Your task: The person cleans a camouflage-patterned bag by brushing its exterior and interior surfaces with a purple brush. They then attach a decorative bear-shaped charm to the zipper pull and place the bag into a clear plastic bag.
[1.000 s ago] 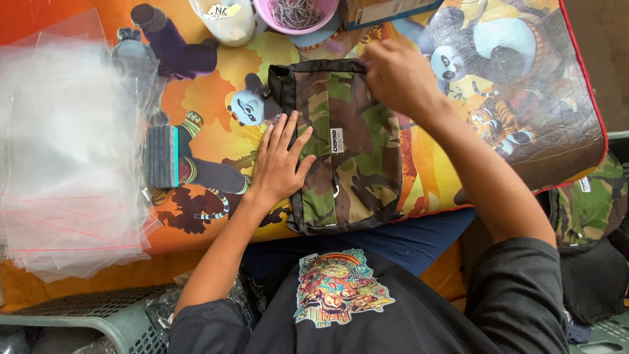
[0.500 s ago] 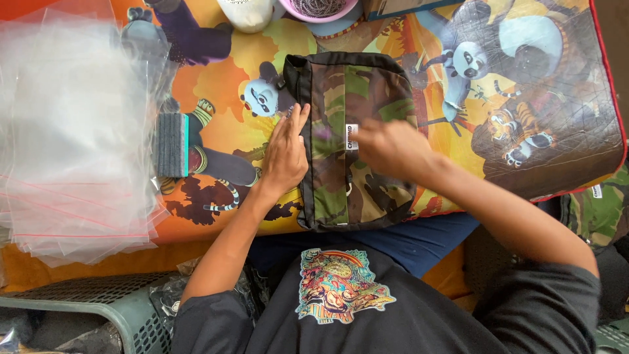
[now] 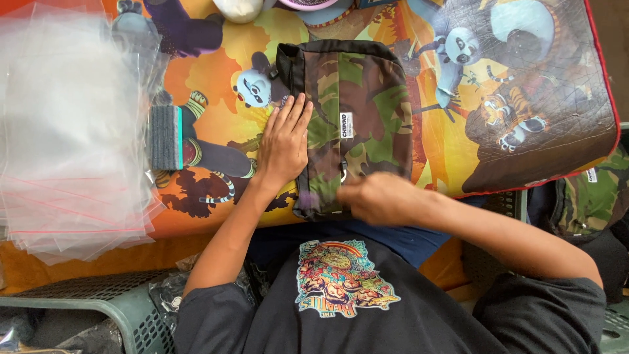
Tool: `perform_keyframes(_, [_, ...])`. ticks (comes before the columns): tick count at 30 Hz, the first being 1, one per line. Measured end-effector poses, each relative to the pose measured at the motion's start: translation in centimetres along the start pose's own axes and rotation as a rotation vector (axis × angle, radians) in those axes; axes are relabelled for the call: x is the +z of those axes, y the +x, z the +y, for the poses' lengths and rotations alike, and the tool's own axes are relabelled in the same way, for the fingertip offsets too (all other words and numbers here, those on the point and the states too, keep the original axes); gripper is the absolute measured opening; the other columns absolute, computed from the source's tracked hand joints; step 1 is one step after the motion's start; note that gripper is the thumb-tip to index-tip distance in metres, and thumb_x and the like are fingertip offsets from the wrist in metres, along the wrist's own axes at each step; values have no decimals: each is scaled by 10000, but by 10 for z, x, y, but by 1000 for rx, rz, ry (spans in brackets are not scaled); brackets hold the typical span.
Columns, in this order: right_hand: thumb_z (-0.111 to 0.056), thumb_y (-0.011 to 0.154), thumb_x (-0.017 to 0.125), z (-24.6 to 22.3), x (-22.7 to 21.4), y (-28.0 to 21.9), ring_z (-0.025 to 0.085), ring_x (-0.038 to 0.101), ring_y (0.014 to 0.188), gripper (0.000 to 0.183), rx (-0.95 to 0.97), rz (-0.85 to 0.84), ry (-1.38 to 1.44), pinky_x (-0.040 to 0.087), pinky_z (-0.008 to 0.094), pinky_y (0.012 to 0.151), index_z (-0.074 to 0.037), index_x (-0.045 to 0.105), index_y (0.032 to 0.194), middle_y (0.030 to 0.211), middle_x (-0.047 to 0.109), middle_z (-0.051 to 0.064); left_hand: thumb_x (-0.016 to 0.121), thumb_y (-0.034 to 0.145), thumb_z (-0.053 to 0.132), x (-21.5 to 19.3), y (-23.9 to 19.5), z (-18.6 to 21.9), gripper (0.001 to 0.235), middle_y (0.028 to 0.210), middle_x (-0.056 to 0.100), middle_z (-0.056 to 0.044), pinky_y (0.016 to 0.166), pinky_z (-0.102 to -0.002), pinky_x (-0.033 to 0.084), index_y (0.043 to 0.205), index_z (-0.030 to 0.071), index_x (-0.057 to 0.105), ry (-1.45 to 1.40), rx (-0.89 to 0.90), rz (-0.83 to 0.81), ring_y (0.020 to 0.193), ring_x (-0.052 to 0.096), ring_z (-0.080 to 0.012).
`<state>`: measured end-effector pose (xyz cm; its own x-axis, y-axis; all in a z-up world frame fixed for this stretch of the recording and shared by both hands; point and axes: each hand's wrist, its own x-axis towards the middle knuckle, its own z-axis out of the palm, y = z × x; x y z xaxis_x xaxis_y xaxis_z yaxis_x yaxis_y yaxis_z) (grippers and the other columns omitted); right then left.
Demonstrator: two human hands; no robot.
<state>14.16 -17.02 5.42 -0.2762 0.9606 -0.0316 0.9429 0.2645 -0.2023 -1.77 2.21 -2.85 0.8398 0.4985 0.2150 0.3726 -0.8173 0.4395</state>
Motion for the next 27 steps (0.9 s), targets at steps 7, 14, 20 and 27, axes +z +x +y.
perform_keyframes(7, [-272,823,602,27,-64,-36,274,727,678,150,156,-158,121,592,403,593,-210,629,957,775,702,25,423,1049,150,3,-2,-1,486,1627,357,-94,1230,-460,194,1533,120,455,36,57,56,1509,296,-290])
perform_keyframes(14, [-74,847,565,52,-33,-53,297,585,1216,164,6,-83,-459,452,425,1089,-86,647,987,1188,645,160,488,956,3,1,-4,2,447,1488,542,-65,1171,-464,368,1370,121,608,-10,247,81,1440,418,-300])
perform_keyframes(20, [64,923,487,85,16,-56,384,643,1188,82,-273,419,-190,458,529,1094,1,525,888,1118,655,227,459,980,0,-17,-1,8,412,1441,588,-92,1168,-477,371,1336,90,645,-114,184,8,1414,449,-333])
perform_keyframes(27, [91,835,658,96,32,-52,412,643,1193,246,-96,629,415,500,603,1041,-48,455,847,1161,670,210,274,1088,310,-47,-3,3,483,1485,542,-95,1219,-502,252,1449,134,542,-418,42,-159,1464,371,-325])
